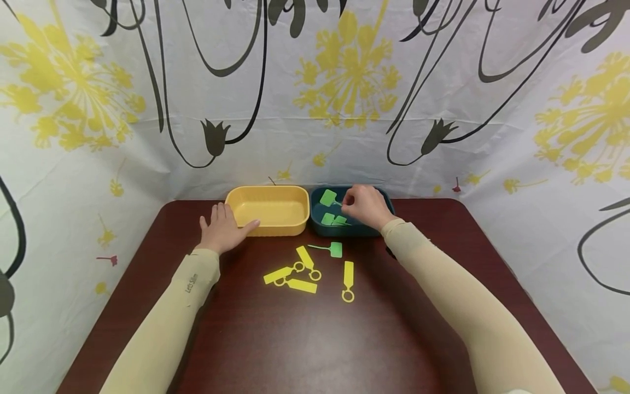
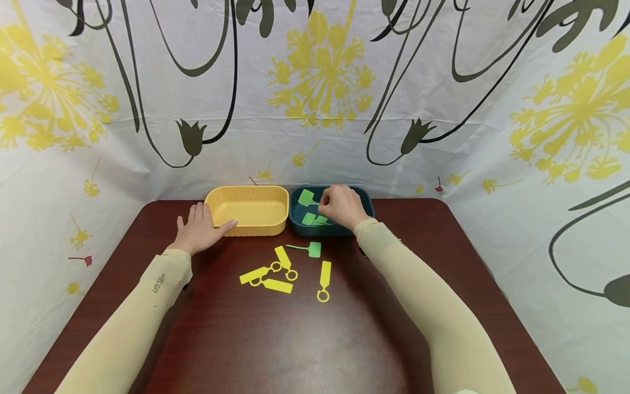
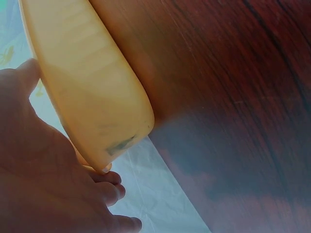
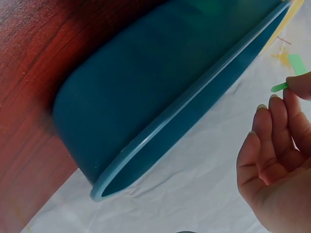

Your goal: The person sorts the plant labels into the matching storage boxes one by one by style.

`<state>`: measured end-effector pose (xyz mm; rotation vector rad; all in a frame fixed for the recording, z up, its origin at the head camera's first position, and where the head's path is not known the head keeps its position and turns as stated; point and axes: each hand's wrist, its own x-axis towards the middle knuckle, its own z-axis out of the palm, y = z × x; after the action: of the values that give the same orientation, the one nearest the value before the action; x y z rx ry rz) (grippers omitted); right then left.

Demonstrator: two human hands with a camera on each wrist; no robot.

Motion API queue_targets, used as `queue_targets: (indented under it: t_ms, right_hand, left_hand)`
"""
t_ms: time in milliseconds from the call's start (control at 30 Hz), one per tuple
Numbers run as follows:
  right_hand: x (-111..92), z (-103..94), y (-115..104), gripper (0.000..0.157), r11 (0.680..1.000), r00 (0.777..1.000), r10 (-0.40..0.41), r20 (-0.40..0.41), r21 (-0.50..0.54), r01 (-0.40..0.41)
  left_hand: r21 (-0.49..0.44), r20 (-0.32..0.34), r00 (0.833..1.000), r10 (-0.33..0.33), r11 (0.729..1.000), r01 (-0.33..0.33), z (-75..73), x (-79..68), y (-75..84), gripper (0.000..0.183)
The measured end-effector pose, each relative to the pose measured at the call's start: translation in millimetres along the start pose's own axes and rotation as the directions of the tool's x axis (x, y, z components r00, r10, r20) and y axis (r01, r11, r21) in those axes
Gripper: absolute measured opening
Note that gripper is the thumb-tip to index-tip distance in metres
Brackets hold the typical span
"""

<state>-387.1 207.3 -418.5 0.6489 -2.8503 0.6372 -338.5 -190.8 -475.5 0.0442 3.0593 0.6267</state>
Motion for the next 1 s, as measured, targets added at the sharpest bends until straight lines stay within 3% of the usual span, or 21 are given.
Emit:
queue_targets:
  t_ms: [333,1000]
  right_hand:
    - [3.9,2.4,10.7,0.01,1.0,0.999,0.025,0.029,0.006,-0.025]
    - [12.9,12.0,27.3,0.009,0.997,0.978,0.079,0.195,0.009,-0.082]
  left_hand:
    - [-0.004,-0.001,1.0,0.001,1.0,-0.001,-0.8,-1.2,1.9,0.124]
    - [0.002,-0.006,1.0,0.007,1.0,-0.007,-0.2,-0.8,0.2,0.124]
